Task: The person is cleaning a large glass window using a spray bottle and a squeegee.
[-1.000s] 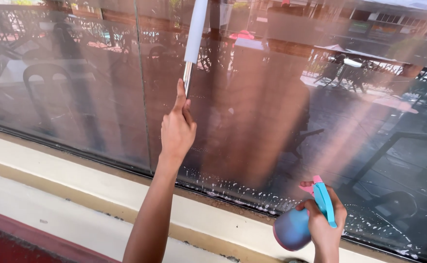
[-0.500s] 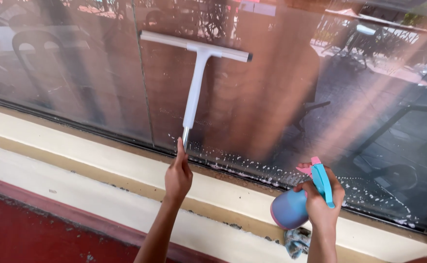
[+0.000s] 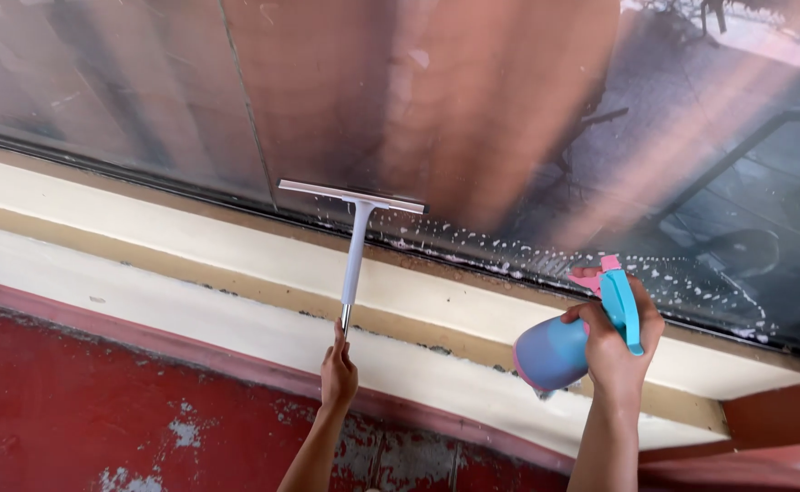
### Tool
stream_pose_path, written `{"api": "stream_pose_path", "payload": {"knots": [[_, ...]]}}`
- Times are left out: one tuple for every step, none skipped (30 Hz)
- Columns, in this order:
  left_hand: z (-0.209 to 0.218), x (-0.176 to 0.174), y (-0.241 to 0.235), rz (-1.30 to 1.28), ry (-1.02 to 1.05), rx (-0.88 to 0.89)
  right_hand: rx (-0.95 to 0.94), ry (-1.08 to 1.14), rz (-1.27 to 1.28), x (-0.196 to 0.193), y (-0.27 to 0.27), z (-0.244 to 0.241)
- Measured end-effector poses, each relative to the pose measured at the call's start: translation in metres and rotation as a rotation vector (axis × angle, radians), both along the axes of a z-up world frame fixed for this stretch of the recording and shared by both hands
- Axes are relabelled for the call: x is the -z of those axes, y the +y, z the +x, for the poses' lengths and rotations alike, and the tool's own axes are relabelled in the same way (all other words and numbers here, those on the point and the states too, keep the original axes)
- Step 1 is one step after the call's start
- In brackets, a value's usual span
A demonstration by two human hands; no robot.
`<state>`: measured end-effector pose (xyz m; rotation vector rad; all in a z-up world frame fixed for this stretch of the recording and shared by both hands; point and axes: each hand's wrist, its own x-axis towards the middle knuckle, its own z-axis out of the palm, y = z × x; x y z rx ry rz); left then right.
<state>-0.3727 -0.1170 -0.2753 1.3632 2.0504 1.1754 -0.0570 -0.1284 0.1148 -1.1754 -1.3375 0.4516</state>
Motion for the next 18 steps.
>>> {"api": "stream_pose_path", "payload": {"knots": [[0.001, 0.009, 0.0, 0.023, -0.019, 0.002, 0.025, -0.028, -0.007, 0.001, -0.003, 0.0], [0.003, 0.009, -0.001, 0.01, -0.021, 0.009, 0.032, -0.03, -0.019, 0.0, -0.005, -0.001], [0.006, 0.008, -0.002, 0.021, -0.062, -0.013, 0.008, 0.025, 0.01, -0.001, -0.006, -0.002], [0.009, 0.007, -0.003, 0.033, -0.104, -0.036, -0.016, 0.08, 0.04, -0.002, -0.008, -0.003], [0.01, 0.012, -0.006, 0.027, -0.104, -0.032, -0.011, 0.08, 0.035, 0.007, -0.006, 0.004], [0.011, 0.017, -0.01, -0.005, -0.132, -0.032, -0.015, 0.094, 0.034, 0.015, -0.005, 0.01], [0.011, 0.02, -0.011, -0.035, -0.16, -0.031, -0.018, 0.109, 0.035, 0.022, -0.003, 0.017], [0.01, 0.019, -0.017, -0.039, -0.159, -0.026, -0.012, 0.109, 0.032, 0.015, -0.007, 0.011], [0.01, 0.019, -0.021, -0.063, -0.159, -0.029, -0.004, 0.089, 0.027, 0.008, -0.012, 0.006], [0.01, 0.018, -0.026, -0.086, -0.16, -0.032, 0.004, 0.068, 0.021, 0.001, -0.017, 0.001], [0.009, 0.026, -0.028, -0.085, -0.158, -0.03, 0.006, 0.069, 0.023, 0.002, -0.017, 0.002], [0.007, 0.035, -0.03, -0.098, -0.127, -0.011, 0.013, 0.027, 0.001, 0.003, -0.017, 0.003], [0.004, 0.044, -0.034, -0.113, -0.095, 0.005, 0.016, -0.015, -0.022, 0.004, -0.017, 0.004], [0.0, 0.042, -0.036, -0.112, -0.092, 0.005, 0.017, -0.012, -0.022, 0.004, -0.018, 0.002], [-0.002, 0.041, -0.037, -0.136, -0.118, -0.007, 0.008, 0.005, -0.031, 0.003, -0.018, 0.0], [-0.004, 0.04, -0.039, -0.159, -0.144, -0.02, -0.002, 0.023, -0.039, 0.002, -0.018, -0.001], [-0.006, 0.044, -0.039, -0.16, -0.142, -0.023, -0.004, 0.025, -0.04, 0.004, -0.017, 0.0], [-0.007, 0.047, -0.039, -0.155, -0.119, -0.031, -0.015, 0.034, -0.042, 0.006, -0.017, 0.002]]}}
